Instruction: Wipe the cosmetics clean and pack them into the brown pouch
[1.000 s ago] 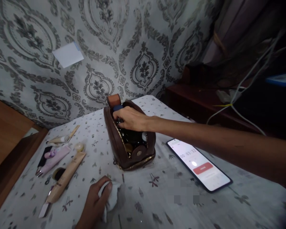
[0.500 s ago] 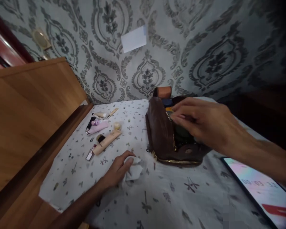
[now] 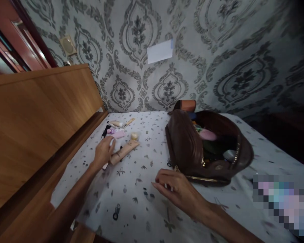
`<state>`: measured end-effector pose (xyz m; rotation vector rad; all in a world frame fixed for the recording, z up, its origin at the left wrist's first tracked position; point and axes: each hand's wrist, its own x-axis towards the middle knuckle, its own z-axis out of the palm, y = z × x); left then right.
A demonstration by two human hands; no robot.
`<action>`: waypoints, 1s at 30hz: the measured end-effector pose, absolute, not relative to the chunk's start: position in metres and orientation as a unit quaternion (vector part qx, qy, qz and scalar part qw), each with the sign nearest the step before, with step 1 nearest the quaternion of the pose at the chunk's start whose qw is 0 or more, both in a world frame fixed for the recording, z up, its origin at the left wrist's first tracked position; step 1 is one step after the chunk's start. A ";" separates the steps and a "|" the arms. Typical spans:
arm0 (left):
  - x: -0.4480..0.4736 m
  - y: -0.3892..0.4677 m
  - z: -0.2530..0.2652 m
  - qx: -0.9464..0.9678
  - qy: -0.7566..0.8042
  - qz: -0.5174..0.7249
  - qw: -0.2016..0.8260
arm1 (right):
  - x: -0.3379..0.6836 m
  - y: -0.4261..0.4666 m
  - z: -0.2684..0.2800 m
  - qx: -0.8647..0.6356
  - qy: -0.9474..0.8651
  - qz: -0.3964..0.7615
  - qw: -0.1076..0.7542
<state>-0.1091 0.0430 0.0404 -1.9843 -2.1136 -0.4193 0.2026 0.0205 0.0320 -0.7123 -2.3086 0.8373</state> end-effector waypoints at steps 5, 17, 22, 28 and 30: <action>-0.150 0.083 0.032 -0.655 -0.743 -0.073 0.117 | 0.177 0.020 0.017 -0.328 -0.784 0.433 0.300; -0.156 0.063 0.055 -0.696 -0.710 -0.082 0.071 | 0.157 0.023 0.003 -0.363 -0.499 0.699 0.360; -0.107 0.010 0.058 -0.821 -0.545 -0.167 -0.016 | 0.157 0.019 0.003 -0.344 -0.405 0.741 0.411; -0.076 -0.023 0.030 -0.861 -0.490 -0.129 -0.030 | 0.169 0.010 -0.009 -0.360 -0.446 0.713 0.403; -0.076 -0.024 0.028 -0.840 -0.527 -0.129 -0.012 | 0.172 0.006 -0.014 -0.369 -0.462 0.704 0.394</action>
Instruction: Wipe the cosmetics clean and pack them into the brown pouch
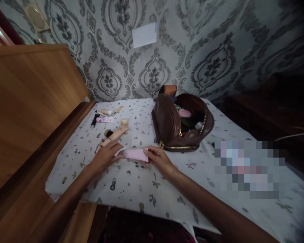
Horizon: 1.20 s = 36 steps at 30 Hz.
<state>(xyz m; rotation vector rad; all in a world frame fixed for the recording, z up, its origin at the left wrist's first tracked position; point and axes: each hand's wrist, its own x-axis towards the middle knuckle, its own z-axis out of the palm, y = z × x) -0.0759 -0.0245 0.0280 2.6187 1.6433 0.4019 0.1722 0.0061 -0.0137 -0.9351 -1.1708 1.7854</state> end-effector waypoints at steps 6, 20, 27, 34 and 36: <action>-0.022 -0.029 0.038 0.780 0.576 0.244 -0.026 | 0.173 -0.001 -0.019 -0.354 -0.485 0.691 0.403; -0.050 -0.021 -0.004 0.793 0.595 0.087 -0.100 | 0.180 -0.003 -0.021 -0.339 -0.535 0.670 0.387; -0.080 -0.022 0.012 0.729 0.665 0.137 -0.088 | 0.181 -0.004 -0.021 -0.335 -0.609 0.605 0.388; 0.008 -0.025 0.024 0.833 0.508 0.210 -0.067 | 0.184 -0.004 -0.021 -0.326 -0.679 0.491 0.439; 0.015 -0.028 0.015 0.860 0.477 0.152 -0.094 | 0.185 -0.003 -0.025 -0.314 -0.680 0.490 0.447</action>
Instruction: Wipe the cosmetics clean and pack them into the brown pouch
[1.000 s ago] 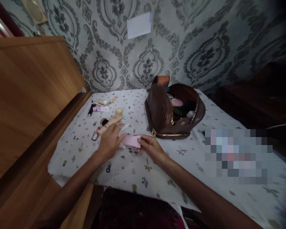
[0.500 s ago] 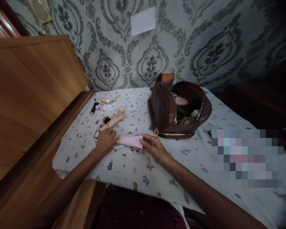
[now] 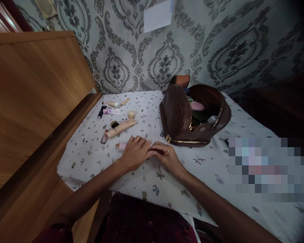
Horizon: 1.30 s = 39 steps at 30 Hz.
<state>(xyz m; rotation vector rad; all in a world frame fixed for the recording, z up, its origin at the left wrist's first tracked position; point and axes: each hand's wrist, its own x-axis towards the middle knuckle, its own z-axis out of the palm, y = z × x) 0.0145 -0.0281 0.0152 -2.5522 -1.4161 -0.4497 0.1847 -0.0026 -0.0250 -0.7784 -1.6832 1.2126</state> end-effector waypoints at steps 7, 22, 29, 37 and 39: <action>-0.066 -0.036 -0.006 -0.833 -0.540 -0.081 0.088 | 0.185 0.003 -0.034 -0.327 -0.644 0.525 0.451; -0.110 -0.086 0.004 -0.839 -0.541 -0.055 0.029 | 0.179 -0.002 -0.029 -0.395 -0.502 0.669 0.381; -0.084 -0.079 0.039 -0.813 -0.571 -0.070 0.090 | 0.177 -0.003 -0.031 -0.342 -0.537 0.654 0.407; 0.004 -0.052 0.028 -0.851 -0.524 -0.019 0.022 | 0.181 -0.011 -0.026 -0.382 -0.679 0.480 0.403; -0.009 -0.056 0.020 -0.849 -0.528 -0.017 0.016 | 0.180 -0.011 -0.027 -0.372 -0.688 0.485 0.391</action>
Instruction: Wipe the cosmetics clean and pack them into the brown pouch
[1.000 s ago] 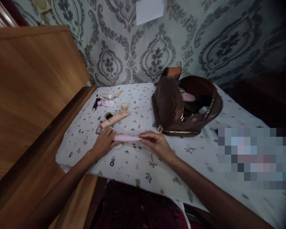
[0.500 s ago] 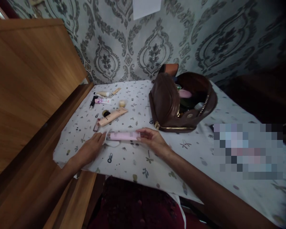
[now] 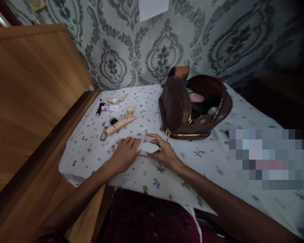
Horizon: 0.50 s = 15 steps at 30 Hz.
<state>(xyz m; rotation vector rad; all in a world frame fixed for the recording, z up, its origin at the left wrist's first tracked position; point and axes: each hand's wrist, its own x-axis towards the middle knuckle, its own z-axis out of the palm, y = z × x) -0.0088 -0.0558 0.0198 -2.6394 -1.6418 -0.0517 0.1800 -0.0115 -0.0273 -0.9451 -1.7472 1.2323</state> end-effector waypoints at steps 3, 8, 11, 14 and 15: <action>-0.045 -0.067 0.010 -0.848 -0.528 -0.041 0.018 | 0.177 -0.011 -0.032 -0.333 -0.686 0.529 0.372; -0.098 -0.089 0.000 -0.817 -0.572 -0.070 0.023 | 0.173 -0.013 -0.036 -0.316 -0.693 0.545 0.349; -0.113 -0.098 0.000 -0.804 -0.588 -0.085 -0.013 | 0.171 -0.013 -0.033 -0.339 -0.704 0.526 0.336; -0.122 -0.104 0.000 -0.803 -0.586 -0.104 -0.033 | 0.169 -0.015 -0.026 -0.346 -0.736 0.493 0.310; -0.124 -0.106 0.000 -0.804 -0.584 -0.107 -0.032 | 0.168 -0.016 -0.023 -0.346 -0.749 0.478 0.302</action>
